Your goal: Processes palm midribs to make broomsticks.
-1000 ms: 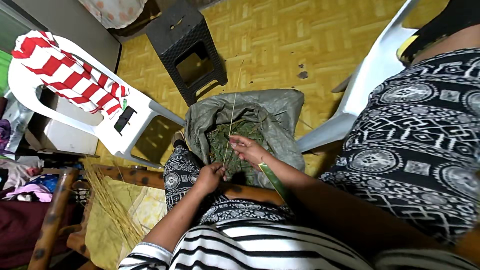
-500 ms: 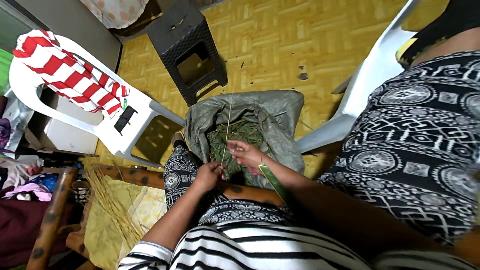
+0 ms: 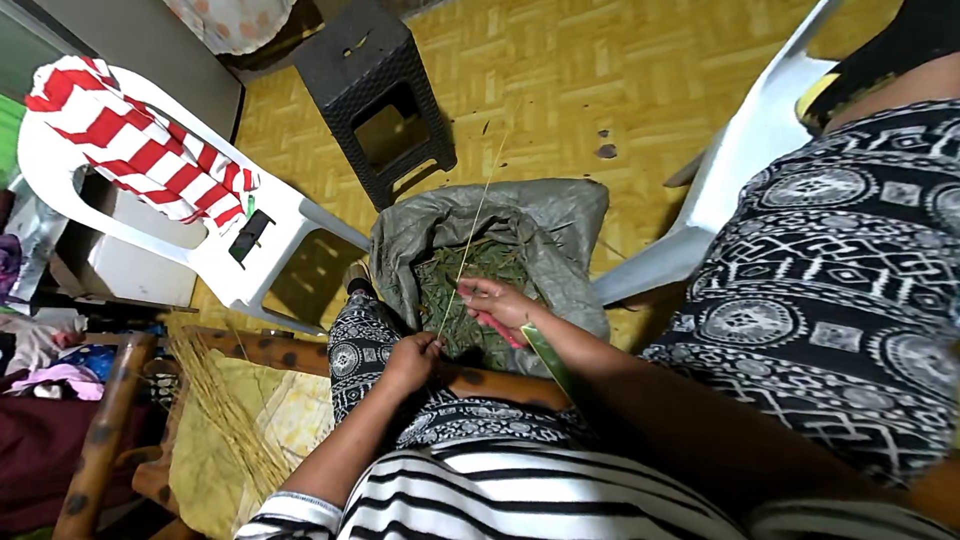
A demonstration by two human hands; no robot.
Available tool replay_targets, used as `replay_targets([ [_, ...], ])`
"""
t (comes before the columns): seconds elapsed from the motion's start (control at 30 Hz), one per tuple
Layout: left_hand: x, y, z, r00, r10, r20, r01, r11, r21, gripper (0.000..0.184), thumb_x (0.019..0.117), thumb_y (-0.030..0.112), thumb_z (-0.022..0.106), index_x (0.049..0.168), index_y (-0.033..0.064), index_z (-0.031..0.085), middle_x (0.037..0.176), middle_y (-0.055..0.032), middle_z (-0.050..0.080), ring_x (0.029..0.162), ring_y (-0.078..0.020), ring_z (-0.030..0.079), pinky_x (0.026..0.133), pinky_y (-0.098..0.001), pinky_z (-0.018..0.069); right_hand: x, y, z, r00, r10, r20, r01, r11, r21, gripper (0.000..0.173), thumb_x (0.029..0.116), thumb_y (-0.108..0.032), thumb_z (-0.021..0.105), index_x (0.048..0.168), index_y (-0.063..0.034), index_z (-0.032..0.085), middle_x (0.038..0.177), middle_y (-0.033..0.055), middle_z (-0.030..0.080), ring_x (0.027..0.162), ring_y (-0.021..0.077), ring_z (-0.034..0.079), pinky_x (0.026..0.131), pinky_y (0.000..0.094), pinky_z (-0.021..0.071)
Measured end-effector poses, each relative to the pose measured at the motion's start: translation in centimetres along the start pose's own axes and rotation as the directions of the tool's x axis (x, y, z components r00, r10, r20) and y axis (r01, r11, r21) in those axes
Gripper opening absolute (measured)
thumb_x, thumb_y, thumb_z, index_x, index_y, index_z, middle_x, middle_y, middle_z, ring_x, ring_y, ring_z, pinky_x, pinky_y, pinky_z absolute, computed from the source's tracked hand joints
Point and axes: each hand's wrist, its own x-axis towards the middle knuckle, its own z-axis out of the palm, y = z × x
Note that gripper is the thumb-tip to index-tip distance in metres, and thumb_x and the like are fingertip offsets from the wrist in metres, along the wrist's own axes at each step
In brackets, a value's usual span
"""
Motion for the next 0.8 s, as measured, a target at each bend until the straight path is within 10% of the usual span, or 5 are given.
replay_targets([
  [0.47,-0.5,-0.2,0.2,0.999,0.026,0.041,-0.026,1.0,0.011,0.031,0.1096,0.016,0.046,0.125,-0.0004,0.067,0.103,-0.013,0.072,0.092,-0.0174,0.068,0.091,-0.0372,0.0537,0.1,-0.6,-1.1,0.983,-0.091,-0.162,0.095,0.995,0.016,0.04,0.1081,-0.013,0.053,0.148,-0.0128,0.049,0.115,0.0084,0.064,0.07,0.0057,0.053,0.061,0.0226,0.0445],
  [0.67,-0.3,-1.6,1.1,0.999,-0.032,0.026,0.034,0.998,-0.055,0.029,0.1094,0.015,0.047,0.124,-0.0008,0.066,0.105,-0.011,0.073,0.094,-0.0156,0.07,0.092,-0.0361,0.0548,0.6,-0.9,-2.9,0.868,-0.266,-0.419,0.321,0.945,0.064,0.041,0.1088,-0.016,0.051,0.149,-0.009,0.046,0.11,0.0092,0.06,0.077,0.0118,0.055,0.069,0.0298,0.0482],
  [0.8,0.7,-1.2,1.6,0.999,-0.034,-0.027,0.027,0.973,-0.229,0.027,0.1092,0.017,0.049,0.121,0.001,0.067,0.099,-0.0039,0.071,0.084,-0.0073,0.065,0.082,-0.0285,0.0537,0.2,-0.3,-1.9,0.923,-0.272,-0.272,0.265,0.962,-0.064,0.046,0.1064,-0.025,0.058,0.147,-0.0066,0.047,0.114,0.0136,0.062,0.077,0.0141,0.055,0.069,0.0329,0.0492],
])
